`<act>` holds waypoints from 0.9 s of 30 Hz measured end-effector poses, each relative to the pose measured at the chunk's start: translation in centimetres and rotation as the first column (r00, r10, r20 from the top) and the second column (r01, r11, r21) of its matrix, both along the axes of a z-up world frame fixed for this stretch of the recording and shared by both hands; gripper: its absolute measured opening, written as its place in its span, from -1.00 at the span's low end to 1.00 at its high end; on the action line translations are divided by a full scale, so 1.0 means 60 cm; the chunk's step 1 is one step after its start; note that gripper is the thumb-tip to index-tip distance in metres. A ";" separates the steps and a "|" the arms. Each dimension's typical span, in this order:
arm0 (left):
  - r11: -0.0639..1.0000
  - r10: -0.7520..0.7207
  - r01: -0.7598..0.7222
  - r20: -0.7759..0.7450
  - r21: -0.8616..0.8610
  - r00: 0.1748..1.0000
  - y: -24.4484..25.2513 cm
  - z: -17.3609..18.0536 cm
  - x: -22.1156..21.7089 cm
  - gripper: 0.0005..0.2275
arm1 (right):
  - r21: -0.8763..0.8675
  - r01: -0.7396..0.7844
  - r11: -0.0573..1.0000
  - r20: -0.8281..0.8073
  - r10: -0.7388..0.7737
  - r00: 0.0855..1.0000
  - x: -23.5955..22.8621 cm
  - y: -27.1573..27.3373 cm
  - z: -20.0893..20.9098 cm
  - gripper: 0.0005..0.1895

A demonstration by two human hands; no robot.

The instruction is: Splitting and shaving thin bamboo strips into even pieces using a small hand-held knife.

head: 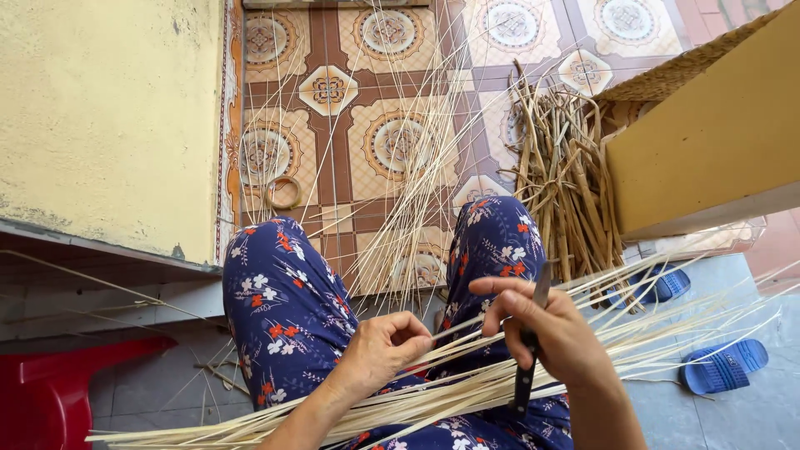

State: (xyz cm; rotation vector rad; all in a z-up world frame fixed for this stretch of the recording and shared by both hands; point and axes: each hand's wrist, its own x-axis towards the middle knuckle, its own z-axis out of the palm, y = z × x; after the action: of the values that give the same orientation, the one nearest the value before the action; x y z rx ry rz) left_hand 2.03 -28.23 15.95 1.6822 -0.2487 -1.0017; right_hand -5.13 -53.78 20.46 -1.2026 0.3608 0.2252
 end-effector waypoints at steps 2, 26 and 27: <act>0.998 -0.001 -0.006 0.126 0.061 0.992 0.003 0.008 0.003 -0.86 | -0.007 -0.027 1.000 -0.025 0.027 0.999 -0.018 0.005 -0.029 -0.55; 0.869 0.392 -0.444 -0.240 -0.220 0.888 0.137 0.008 0.136 -0.78 | 0.159 0.151 0.976 -0.014 -0.151 0.989 0.226 0.025 -0.050 -0.60; 0.829 0.403 -0.461 -0.235 -0.316 0.885 0.124 0.028 0.154 -0.78 | 0.206 0.000 0.979 -0.040 0.009 0.999 0.224 0.047 -0.070 -0.57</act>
State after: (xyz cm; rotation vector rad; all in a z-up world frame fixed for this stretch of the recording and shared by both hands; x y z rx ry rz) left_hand 11.27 -20.78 17.60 1.2321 0.0578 -0.6870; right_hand 8.32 -50.96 16.28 -0.9955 0.3609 0.2845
